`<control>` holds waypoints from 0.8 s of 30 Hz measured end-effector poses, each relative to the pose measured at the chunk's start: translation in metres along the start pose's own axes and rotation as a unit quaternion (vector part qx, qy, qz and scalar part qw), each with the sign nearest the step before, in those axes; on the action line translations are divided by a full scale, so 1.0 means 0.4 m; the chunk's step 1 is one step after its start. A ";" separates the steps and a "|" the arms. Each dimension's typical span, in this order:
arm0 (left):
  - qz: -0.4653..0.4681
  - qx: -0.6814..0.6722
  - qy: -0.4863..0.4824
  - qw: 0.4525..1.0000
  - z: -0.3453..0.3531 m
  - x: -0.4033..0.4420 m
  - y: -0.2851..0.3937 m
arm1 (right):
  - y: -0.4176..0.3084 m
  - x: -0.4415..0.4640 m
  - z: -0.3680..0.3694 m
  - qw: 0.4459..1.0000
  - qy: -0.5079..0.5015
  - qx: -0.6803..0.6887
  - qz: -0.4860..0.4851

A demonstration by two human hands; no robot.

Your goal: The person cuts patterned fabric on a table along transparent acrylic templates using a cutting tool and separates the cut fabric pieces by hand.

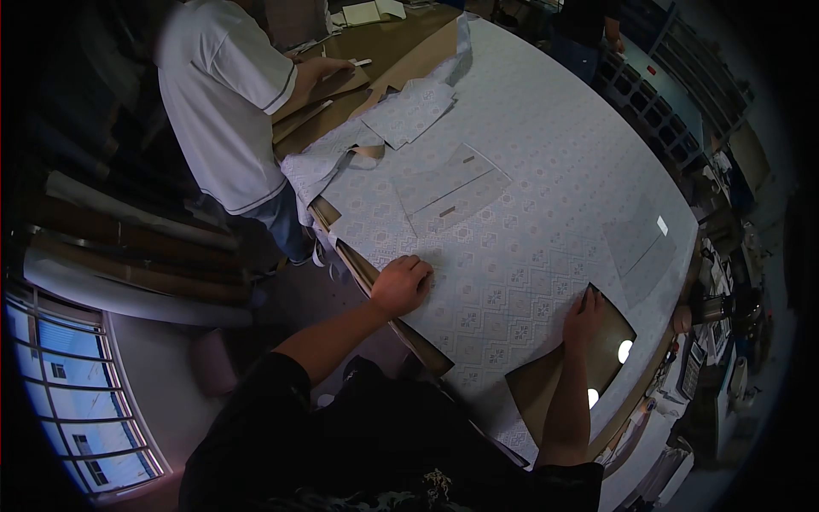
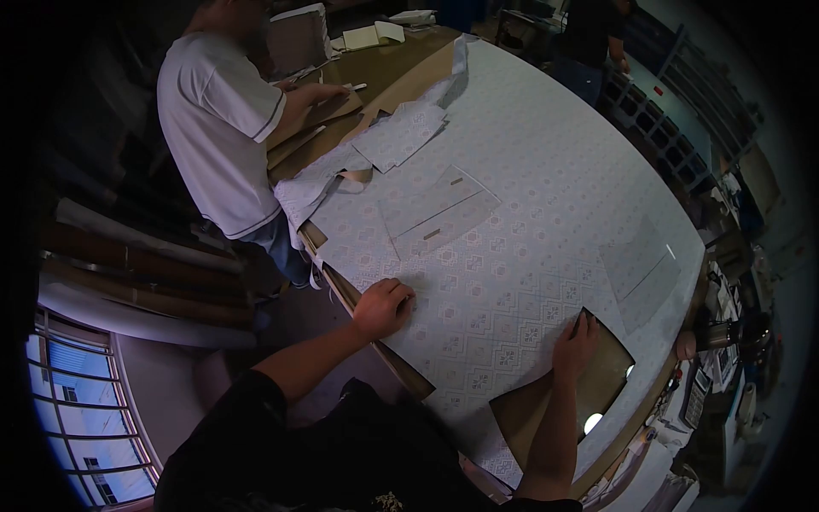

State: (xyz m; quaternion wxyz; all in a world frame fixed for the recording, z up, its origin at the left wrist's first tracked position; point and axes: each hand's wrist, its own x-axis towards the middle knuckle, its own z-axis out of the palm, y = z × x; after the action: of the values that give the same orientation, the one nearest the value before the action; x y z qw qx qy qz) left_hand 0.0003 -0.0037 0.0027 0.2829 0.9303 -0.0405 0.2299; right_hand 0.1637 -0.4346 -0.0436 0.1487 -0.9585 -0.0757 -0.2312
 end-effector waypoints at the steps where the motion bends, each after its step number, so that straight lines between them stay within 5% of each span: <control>1: 0.000 0.000 0.000 1.000 0.000 -0.001 0.000 | -0.001 0.000 -0.001 1.000 -0.001 -0.006 -0.002; 24: 0.001 -0.007 -0.001 1.000 0.000 -0.001 -0.005 | -0.001 0.003 -0.001 0.999 0.012 -0.020 -0.031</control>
State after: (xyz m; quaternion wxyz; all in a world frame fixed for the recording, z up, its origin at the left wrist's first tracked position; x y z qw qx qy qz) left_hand 0.0002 -0.0020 0.0014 0.2892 0.9285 -0.0437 0.2288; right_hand 0.1643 -0.4343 -0.0425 0.1234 -0.9555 -0.0986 -0.2490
